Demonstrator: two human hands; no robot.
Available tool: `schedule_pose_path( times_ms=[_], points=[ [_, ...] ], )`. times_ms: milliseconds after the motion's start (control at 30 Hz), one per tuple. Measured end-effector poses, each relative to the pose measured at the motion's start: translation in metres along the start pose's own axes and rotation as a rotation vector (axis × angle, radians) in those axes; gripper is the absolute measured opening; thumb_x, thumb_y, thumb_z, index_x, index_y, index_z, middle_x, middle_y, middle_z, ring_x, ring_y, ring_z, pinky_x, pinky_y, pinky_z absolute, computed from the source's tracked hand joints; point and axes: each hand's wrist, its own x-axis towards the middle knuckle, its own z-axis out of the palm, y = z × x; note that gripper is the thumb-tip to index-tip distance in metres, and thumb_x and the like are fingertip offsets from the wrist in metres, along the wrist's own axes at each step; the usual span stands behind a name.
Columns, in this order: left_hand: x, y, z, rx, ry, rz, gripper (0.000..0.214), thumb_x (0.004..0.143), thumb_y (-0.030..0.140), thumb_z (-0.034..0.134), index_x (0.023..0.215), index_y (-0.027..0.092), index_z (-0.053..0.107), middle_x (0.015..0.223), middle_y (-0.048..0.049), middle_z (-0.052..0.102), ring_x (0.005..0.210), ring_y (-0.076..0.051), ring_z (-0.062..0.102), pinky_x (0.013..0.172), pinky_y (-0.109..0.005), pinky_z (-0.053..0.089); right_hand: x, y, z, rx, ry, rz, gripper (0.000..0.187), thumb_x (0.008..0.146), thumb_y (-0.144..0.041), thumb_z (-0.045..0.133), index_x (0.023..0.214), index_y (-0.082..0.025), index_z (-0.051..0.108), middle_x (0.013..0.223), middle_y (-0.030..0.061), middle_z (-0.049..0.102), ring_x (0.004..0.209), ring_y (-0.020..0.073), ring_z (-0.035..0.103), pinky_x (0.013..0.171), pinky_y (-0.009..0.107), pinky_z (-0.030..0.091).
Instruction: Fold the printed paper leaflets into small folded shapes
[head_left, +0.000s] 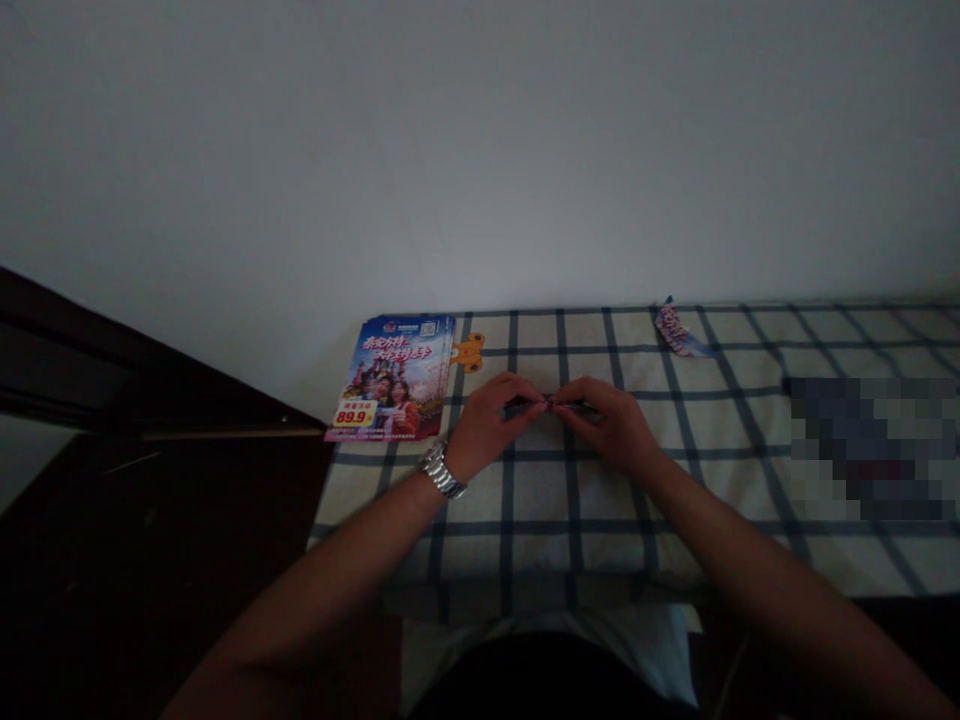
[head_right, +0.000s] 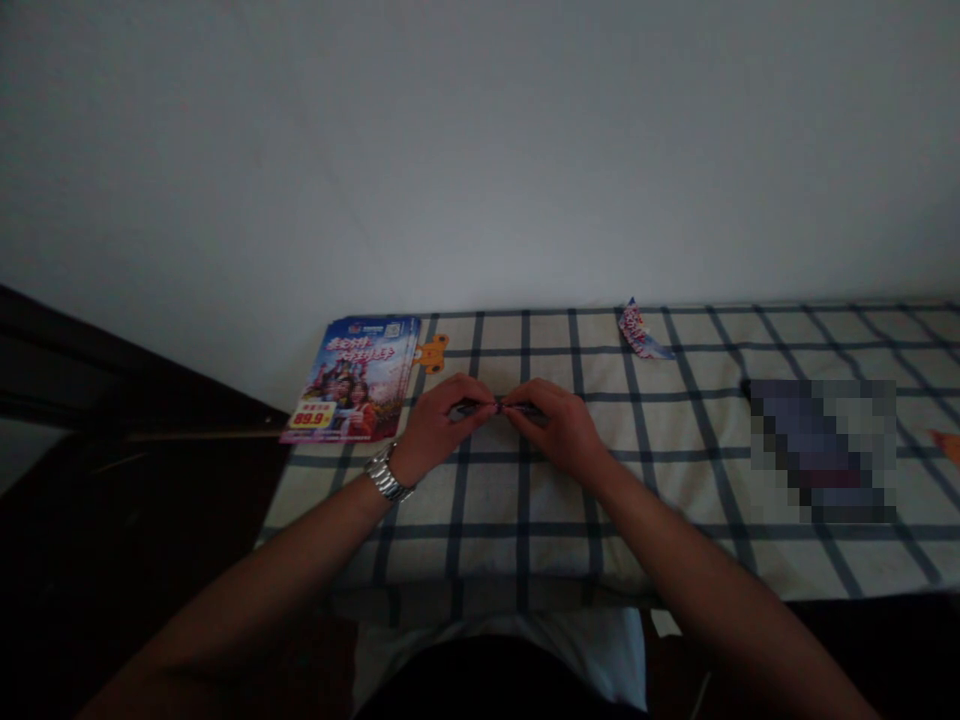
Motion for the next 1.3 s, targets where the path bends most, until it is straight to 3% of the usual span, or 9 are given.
schedule_pose_path(
  times_ms=[1033, 1300],
  points=[
    [-0.001, 0.0011, 0.0005, 0.068, -0.021, 0.035, 0.009, 0.098, 0.026, 0.06, 0.093, 0.02, 0.063, 0.093, -0.003, 0.064, 0.089, -0.016, 0.06, 0.082, -0.031, 0.049, -0.0004, -0.0008, -0.0028, 0.043, 0.016, 0.034, 0.008, 0.096, -0.029, 0.065, 0.097, -0.025, 0.072, 0.098, 0.0044, 0.077, 0.092, 0.0217, 0.073, 0.083, 0.037, 0.059],
    [-0.0008, -0.0028, -0.0031, 0.089, 0.033, -0.01, 0.012, 0.1, 0.031, 0.058, 0.096, 0.02, 0.061, 0.093, -0.0029, 0.063, 0.089, -0.017, 0.06, 0.082, -0.031, 0.049, -0.0004, 0.0024, -0.0038, 0.061, 0.063, 0.126, 0.017, 0.094, -0.033, 0.07, 0.108, -0.025, 0.075, 0.103, 0.0047, 0.078, 0.096, 0.0219, 0.073, 0.087, 0.036, 0.06]
  ],
)
